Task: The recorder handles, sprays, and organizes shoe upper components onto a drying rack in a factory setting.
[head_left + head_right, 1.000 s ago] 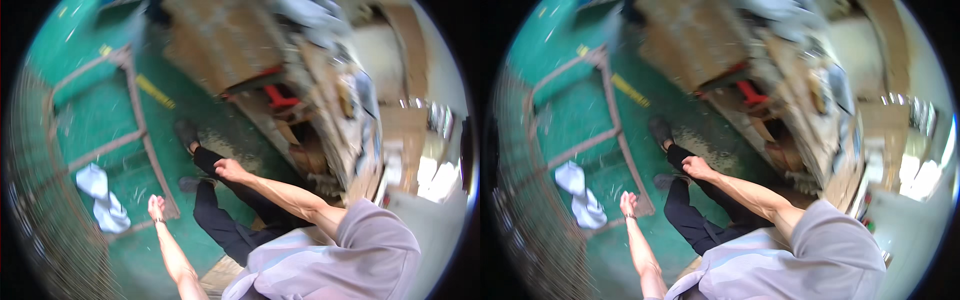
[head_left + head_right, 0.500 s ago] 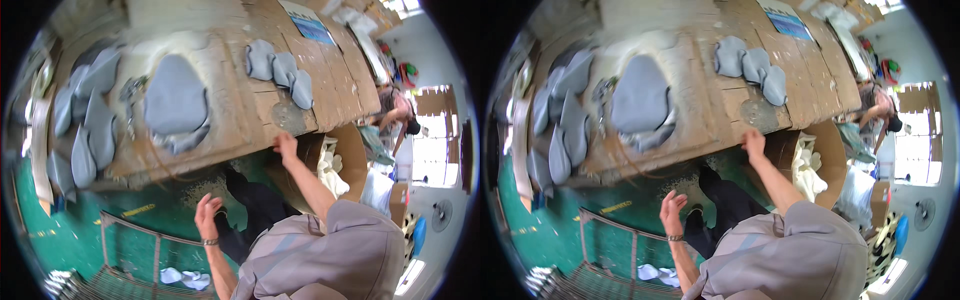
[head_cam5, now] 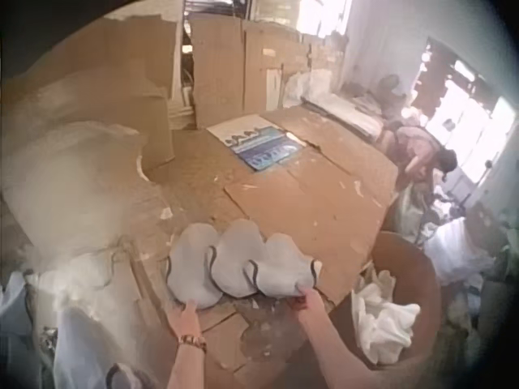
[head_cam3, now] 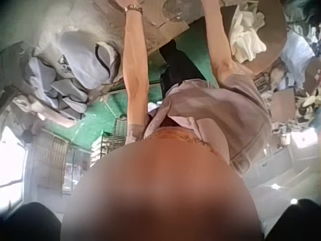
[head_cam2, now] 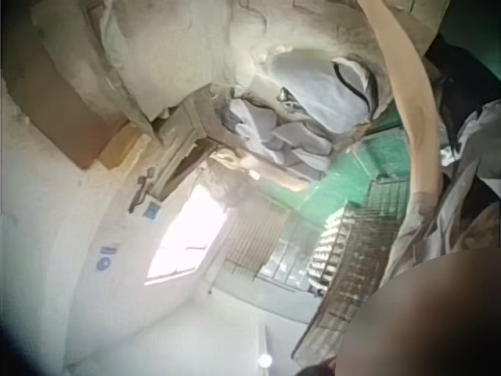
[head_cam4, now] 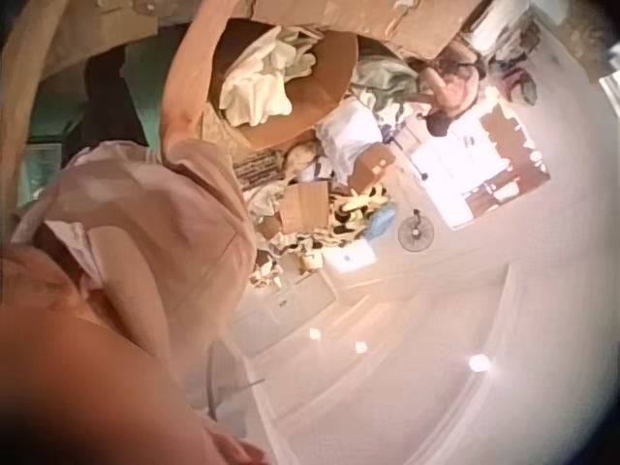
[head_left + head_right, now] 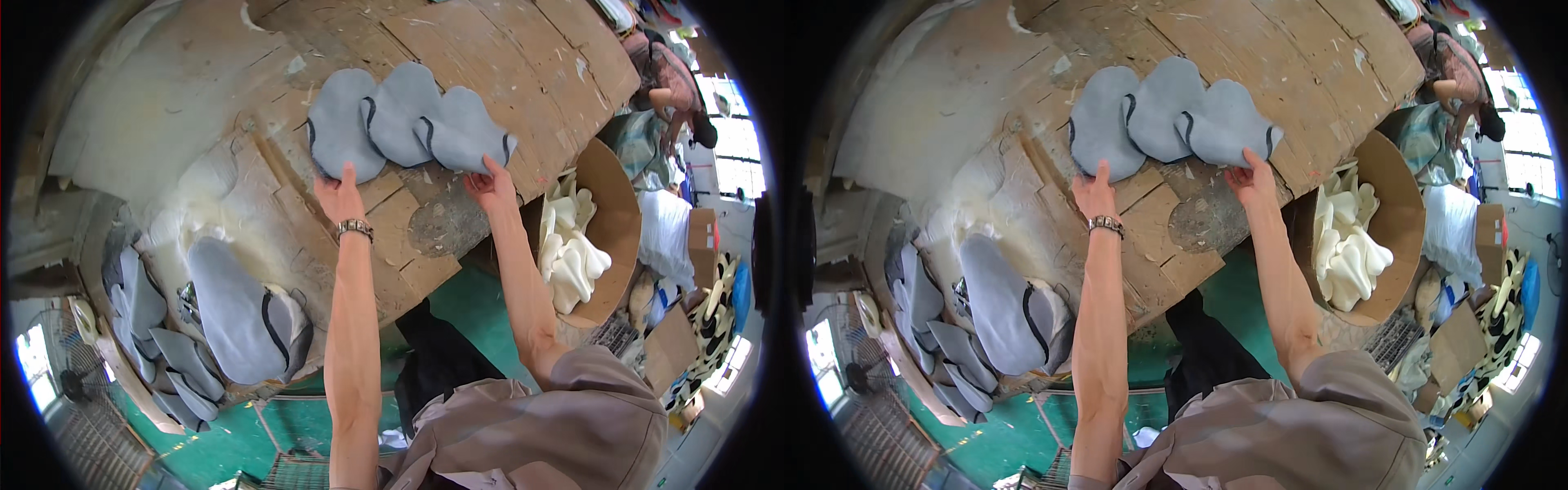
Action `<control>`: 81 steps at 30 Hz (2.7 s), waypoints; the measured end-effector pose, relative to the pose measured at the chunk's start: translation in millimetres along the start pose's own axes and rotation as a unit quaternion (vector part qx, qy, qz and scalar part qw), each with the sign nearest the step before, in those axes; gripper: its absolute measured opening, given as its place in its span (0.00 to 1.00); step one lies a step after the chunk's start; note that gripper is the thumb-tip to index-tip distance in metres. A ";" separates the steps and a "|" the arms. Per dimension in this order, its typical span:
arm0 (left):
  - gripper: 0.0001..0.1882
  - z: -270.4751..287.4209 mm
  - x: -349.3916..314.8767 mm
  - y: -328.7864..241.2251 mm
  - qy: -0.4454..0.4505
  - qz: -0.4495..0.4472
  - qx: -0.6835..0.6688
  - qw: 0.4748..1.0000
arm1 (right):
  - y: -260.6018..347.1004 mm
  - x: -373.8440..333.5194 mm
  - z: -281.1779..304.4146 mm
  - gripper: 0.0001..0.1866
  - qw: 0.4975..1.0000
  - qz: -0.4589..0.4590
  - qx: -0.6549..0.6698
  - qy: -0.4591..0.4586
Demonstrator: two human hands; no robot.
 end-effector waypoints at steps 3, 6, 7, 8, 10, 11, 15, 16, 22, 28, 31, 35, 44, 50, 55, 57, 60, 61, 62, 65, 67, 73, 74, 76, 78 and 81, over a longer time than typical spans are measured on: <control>0.48 -0.9 13.8 -6.3 -0.029 -0.036 0.015 0.999 | 19.6 -42.1 -47.2 0.35 0.998 0.047 -0.001 0.039; 0.44 -19.8 12.0 -2.8 -0.056 -0.059 0.072 0.994 | 27.6 -27.7 -53.7 0.46 0.996 0.027 0.035 0.073; 0.42 -21.3 12.3 -2.5 -0.037 -0.042 0.039 0.998 | 19.9 -26.9 -63.8 0.51 0.992 -0.023 0.068 0.099; 0.40 -21.5 13.1 -3.3 -0.019 -0.027 0.004 0.999 | 16.0 -27.8 -70.2 0.51 0.992 -0.026 0.068 0.103; 0.40 -23.8 7.2 -14.3 -0.021 -0.025 -0.008 0.999 | 11.1 -33.6 -88.1 0.48 0.982 0.025 0.069 0.175; 0.40 -24.7 4.8 -18.3 -0.018 -0.021 -0.023 0.999 | 7.1 -34.1 -94.7 0.48 0.981 0.022 0.067 0.183; 0.39 -49.5 -20.3 -34.2 0.031 -0.006 -0.068 0.997 | 13.4 -11.0 -90.6 0.37 0.988 0.075 0.077 0.114; 0.40 -60.7 -31.4 -41.1 0.054 0.002 -0.117 0.992 | 18.7 -3.9 -85.2 0.34 0.986 0.070 0.118 0.093; 0.38 -34.8 -73.4 -129.4 0.123 -0.027 -0.272 0.954 | 70.4 -93.5 -127.1 0.28 0.958 0.160 0.134 0.197; 0.41 76.2 -178.2 -212.0 0.153 -0.076 -0.417 0.893 | 86.1 -269.0 -142.0 0.29 0.943 0.232 0.046 0.234; 0.45 163.5 -255.5 -238.0 0.098 -0.105 -0.471 0.870 | 64.4 -348.4 -119.5 0.39 0.929 0.254 -0.025 0.270; 0.50 299.4 -373.5 -238.1 0.014 -0.160 -0.533 0.831 | -10.6 -500.9 -117.8 0.47 0.842 0.251 -0.021 0.478; 0.24 555.8 -653.4 -68.7 -0.361 -0.256 -0.595 0.670 | -319.3 -733.6 4.4 0.35 0.691 -0.063 -0.293 0.658; 0.44 629.3 -793.5 64.6 -0.402 -0.309 -0.670 0.542 | -503.7 -809.7 154.6 0.31 0.563 -0.208 -0.465 0.651; 0.56 659.7 -850.6 73.7 -0.317 -0.514 -0.690 0.399 | -589.2 -844.0 264.0 0.33 0.498 -0.330 -0.545 0.589; 0.57 679.2 -862.7 83.1 -0.349 -0.567 -0.632 0.397 | -614.7 -841.5 293.3 0.34 0.475 -0.359 -0.557 0.579; 0.57 704.3 -887.7 78.5 -0.353 -0.602 -0.631 0.338 | -630.1 -854.1 330.1 0.40 0.441 -0.377 -0.589 0.562; 0.60 714.1 -893.7 77.2 -0.352 -0.622 -0.618 0.328 | -639.4 -853.3 337.2 0.41 0.418 -0.394 -0.591 0.565; 0.62 722.2 -899.4 75.1 -0.350 -0.643 -0.603 0.317 | -645.4 -852.4 343.1 0.42 0.396 -0.417 -0.591 0.565; 0.63 741.5 -914.8 68.6 -0.367 -0.663 -0.578 0.302 | -652.5 -860.9 359.0 0.46 0.348 -0.442 -0.627 0.539; 0.65 756.6 -920.2 67.9 -0.385 -0.669 -0.563 0.294 | -658.6 -872.6 364.8 0.45 0.317 -0.470 -0.642 0.516; 0.64 790.3 -929.3 49.3 -0.422 -0.713 -0.507 0.237 | -688.7 -904.2 354.2 0.51 0.158 -0.495 -0.693 0.499; 0.63 793.4 -928.6 50.1 -0.435 -0.710 -0.504 0.228 | -694.5 -907.2 351.5 0.53 0.132 -0.503 -0.691 0.502; 0.63 800.4 -925.4 45.1 -0.450 -0.708 -0.499 0.220 | -701.6 -919.6 344.7 0.59 0.077 -0.511 -0.684 0.514; 0.62 811.3 -920.1 37.4 -0.477 -0.703 -0.485 0.206 | -709.8 -934.8 337.3 0.60 0.064 -0.554 -0.652 0.514; 0.63 825.5 -913.0 17.2 -0.481 -0.704 -0.487 0.189 | -716.4 -958.9 332.3 0.62 0.047 -0.602 -0.614 0.508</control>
Point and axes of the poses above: each hand's wrist, its own x-axis towards the middle knuckle, its own z-axis out of the back of the hand, y = z × x, the point moved 5 cm from there along x, towards the middle knuckle, and after that the axes turned 14 degrees about -x, right-handed, at the moved point
